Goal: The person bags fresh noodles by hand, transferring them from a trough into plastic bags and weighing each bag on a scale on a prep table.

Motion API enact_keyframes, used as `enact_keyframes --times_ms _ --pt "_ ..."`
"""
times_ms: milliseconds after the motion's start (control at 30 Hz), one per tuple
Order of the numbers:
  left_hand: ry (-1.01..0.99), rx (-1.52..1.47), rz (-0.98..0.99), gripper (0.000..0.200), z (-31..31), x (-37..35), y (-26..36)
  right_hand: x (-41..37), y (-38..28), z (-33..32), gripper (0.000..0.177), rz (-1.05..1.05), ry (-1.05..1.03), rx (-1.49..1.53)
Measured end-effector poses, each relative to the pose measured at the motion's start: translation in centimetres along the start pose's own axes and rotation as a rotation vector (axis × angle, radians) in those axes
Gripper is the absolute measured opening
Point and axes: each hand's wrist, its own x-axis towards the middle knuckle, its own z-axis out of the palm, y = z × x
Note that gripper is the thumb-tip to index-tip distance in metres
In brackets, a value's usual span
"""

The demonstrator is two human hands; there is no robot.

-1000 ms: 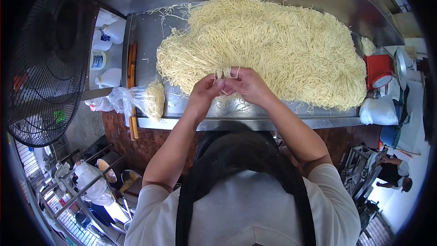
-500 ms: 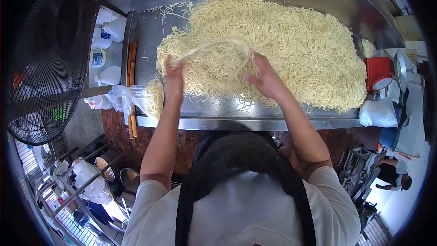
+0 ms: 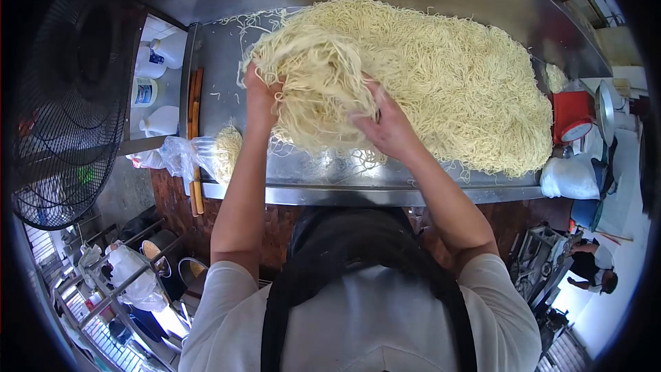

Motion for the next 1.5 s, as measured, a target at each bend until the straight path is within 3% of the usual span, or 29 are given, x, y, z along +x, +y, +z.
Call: enact_keyframes --times_ms 33,67,133,167,200,233,300,333,400,433,467,500,533,567,600,667,767,867,933,1033,1133,1200,1267,1367,1433,1500 --pt "-0.004 0.253 0.090 0.059 0.6 0.2 -2.3 -1.2 1.0 -1.1 0.070 0.118 -0.048 -0.007" --pt "0.002 0.309 -0.190 0.070 0.9 -0.8 -2.2 -2.7 2.7 -2.2 0.074 0.238 -0.094 -0.015" --pt "0.003 0.450 0.023 0.072 0.9 -3.3 -0.3 -6.4 7.4 -4.2 0.080 0.291 -0.085 -0.472" --pt "0.004 0.362 0.050 0.076 2.9 -5.4 -1.4 -6.4 8.2 -3.6 0.079 0.363 -0.178 -0.621" --pt "-0.121 0.111 0.070 0.076 5.1 -7.2 -0.8 -6.4 8.5 -2.7 0.078 0.435 -0.271 -0.768" --pt "-0.253 0.251 0.104 0.069 8.8 -9.8 -2.2 -6.3 9.0 -1.8 0.076 0.506 -0.362 -0.916" --pt "-0.322 0.291 0.029 0.057 12.8 -10.6 0.7 -5.4 15.7 1.8 0.065 0.407 -0.242 -0.733" --pt "-0.327 0.121 -0.028 0.054 12.8 -9.3 0.7 -4.5 18.1 2.9 0.059 0.358 -0.179 -0.645" --pt "-0.350 -0.221 -0.164 0.048 11.7 -7.0 0.4 -1.8 13.4 1.8 0.051 0.231 -0.051 -0.321" --pt "-0.287 -0.187 -0.085 0.041 10.1 -6.5 0.2 -0.2 10.5 0.6 0.047 0.161 0.012 -0.157" --pt "-0.331 -0.188 -0.137 0.044 7.1 -5.8 0.4 -0.2 8.2 -0.4 0.043 0.044 0.068 -0.121" --pt "-0.271 -0.304 -0.191 0.054 4.1 -5.1 3.0 -0.8 7.5 -1.3 0.045 0.066 -0.009 -0.109" --pt "-0.313 -0.325 -0.129 0.063 2.2 -4.8 1.6 -1.5 7.5 -3.1 0.048 0.083 -0.083 -0.100" --pt "-0.335 -0.201 -0.139 0.064 0.3 -5.1 0.9 -2.1 7.6 -4.9 0.051 0.101 -0.154 -0.096" --pt "-0.386 0.072 -0.176 0.069 -1.1 -5.4 -0.5 -2.9 7.6 -6.6 0.055 0.275 -0.231 -0.238" --pt "-0.399 0.334 -0.159 0.071 -3.0 -6.9 -1.1 -3.6 7.5 -8.9 0.063 0.623 -0.387 -0.520" --pt "-0.378 0.539 -0.113 0.073 -3.4 -6.7 0.9 -1.0 6.6 -9.4 0.075 0.627 -0.364 -0.633" --pt "-0.225 0.497 0.063 0.074 -0.4 -4.9 0.7 4.3 10.2 -4.1 0.082 0.279 -0.238 -0.576" --pt "-0.187 0.544 0.098 0.072 2.9 -3.1 -0.5 9.0 12.0 0.6 0.084 0.319 -0.299 -0.732" --pt "-0.326 0.693 0.022 0.063 5.8 -2.9 -2.7 13.2 14.3 2.8 0.081 0.356 -0.273 -0.523" --pt "-0.446 0.673 0.103 0.049 5.4 -4.0 -4.1 9.5 12.6 2.0 0.074 0.217 -0.349 -0.295" --pt "-0.491 0.578 0.014 0.050 3.5 -6.7 -4.4 4.5 12.9 3.5 0.070 0.181 -0.358 -0.355" --pt "-0.477 0.490 -0.103 0.050 1.8 -7.4 -6.2 1.8 11.4 4.0 0.069 0.311 -0.305 0.098" --pt "-0.330 0.388 -0.287 0.052 -0.3 -7.3 -7.8 4.1 6.0 3.5 0.067 0.262 -0.212 0.252" --pt "-0.172 0.331 -0.353 0.057 -1.2 -5.8 -6.4 6.9 -0.8 -0.3 0.066 0.023 -0.352 0.093" --pt "-0.156 0.360 -0.168 0.065 -0.5 -5.5 -7.7 7.5 -2.3 -1.2 0.066 -0.110 -0.454 -0.068"
